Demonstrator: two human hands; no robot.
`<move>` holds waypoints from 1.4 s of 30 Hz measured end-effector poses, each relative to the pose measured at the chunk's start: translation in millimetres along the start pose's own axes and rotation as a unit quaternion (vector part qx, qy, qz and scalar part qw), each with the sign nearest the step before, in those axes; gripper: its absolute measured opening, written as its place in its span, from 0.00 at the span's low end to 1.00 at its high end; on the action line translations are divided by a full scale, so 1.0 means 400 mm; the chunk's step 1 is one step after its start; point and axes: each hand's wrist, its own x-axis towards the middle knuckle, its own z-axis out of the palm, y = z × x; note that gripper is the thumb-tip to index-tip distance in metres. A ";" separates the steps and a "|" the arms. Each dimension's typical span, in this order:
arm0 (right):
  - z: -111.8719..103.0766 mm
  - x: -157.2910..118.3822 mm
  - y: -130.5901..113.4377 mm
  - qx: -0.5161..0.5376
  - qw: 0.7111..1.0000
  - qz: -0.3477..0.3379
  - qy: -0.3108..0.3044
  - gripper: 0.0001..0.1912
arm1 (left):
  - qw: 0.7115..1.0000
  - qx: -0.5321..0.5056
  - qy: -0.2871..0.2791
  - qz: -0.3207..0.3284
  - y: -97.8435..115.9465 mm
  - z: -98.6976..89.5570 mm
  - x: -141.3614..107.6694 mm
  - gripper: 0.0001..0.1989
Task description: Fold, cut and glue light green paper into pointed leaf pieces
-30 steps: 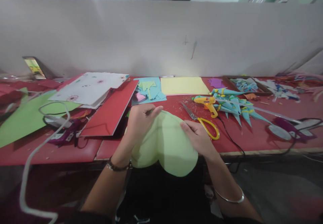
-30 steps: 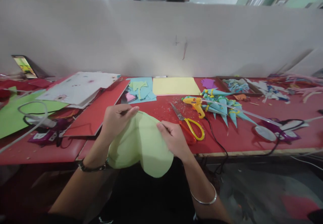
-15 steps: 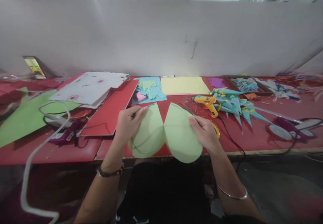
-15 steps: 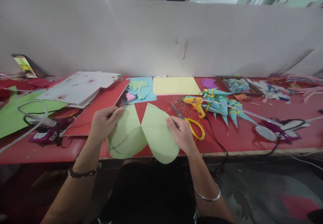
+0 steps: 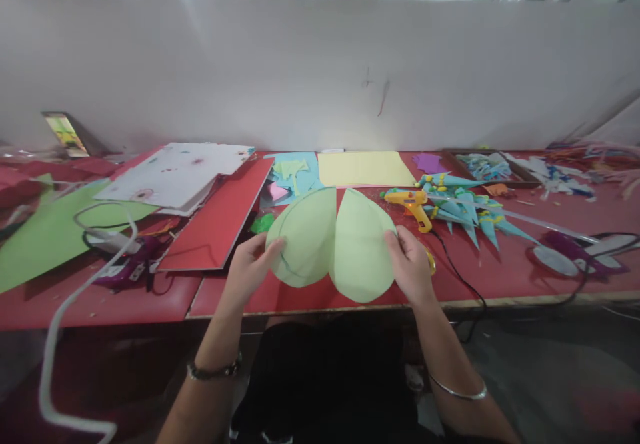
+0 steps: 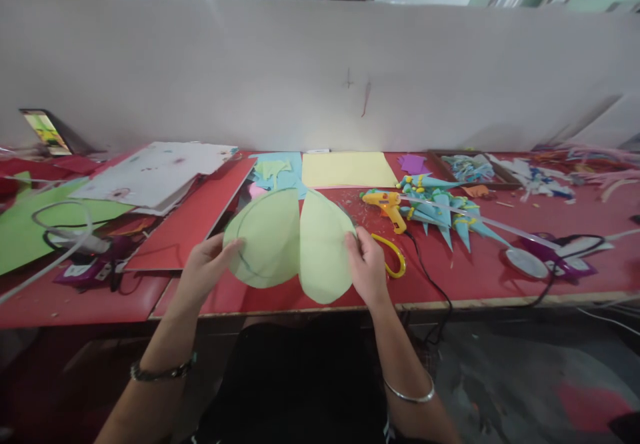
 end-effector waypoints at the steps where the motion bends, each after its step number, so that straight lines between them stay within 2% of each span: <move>1: 0.003 0.000 0.002 -0.009 1.000 -0.002 0.017 0.17 | 1.000 0.002 0.015 -0.007 -0.005 0.004 -0.005 0.13; 5: 0.009 0.003 0.012 -0.032 0.998 -0.009 0.059 0.17 | 0.994 0.024 0.104 0.004 -0.011 0.016 -0.013 0.16; 8: 0.005 0.008 0.019 -0.032 0.998 -0.013 0.056 0.17 | 0.990 0.046 0.131 0.019 -0.008 0.017 -0.009 0.16; 14: -0.003 0.015 0.019 -0.005 0.999 -0.016 0.040 0.17 | 0.989 0.077 0.123 0.019 -0.007 0.012 -0.005 0.17; 19: -0.007 0.019 0.017 0.013 0.999 -0.008 0.037 0.18 | 0.992 0.056 0.112 -0.008 -0.013 0.005 -0.002 0.16; 24: -0.016 0.020 0.019 0.058 0.998 0.010 0.026 0.18 | 0.999 -0.019 0.003 -0.047 -0.016 -0.003 0.006 0.14; 26: -0.018 0.020 0.019 0.067 0.998 0.009 0.019 0.17 | 0.998 -0.032 -0.017 -0.056 -0.014 0.000 0.010 0.14; 29: -0.017 0.020 0.019 0.072 0.997 0.000 0.013 0.17 | 0.999 -0.001 -0.001 -0.051 -0.009 0.011 0.016 0.15; 35: -0.016 0.021 0.017 0.064 0.998 -0.006 0.016 0.18 | 0.992 0.089 0.084 0.010 0.006 0.028 0.016 0.18; 42: -0.016 0.023 0.022 0.051 0.998 -0.017 0.009 0.18 | 0.989 0.109 0.096 0.020 0.010 0.028 0.011 0.17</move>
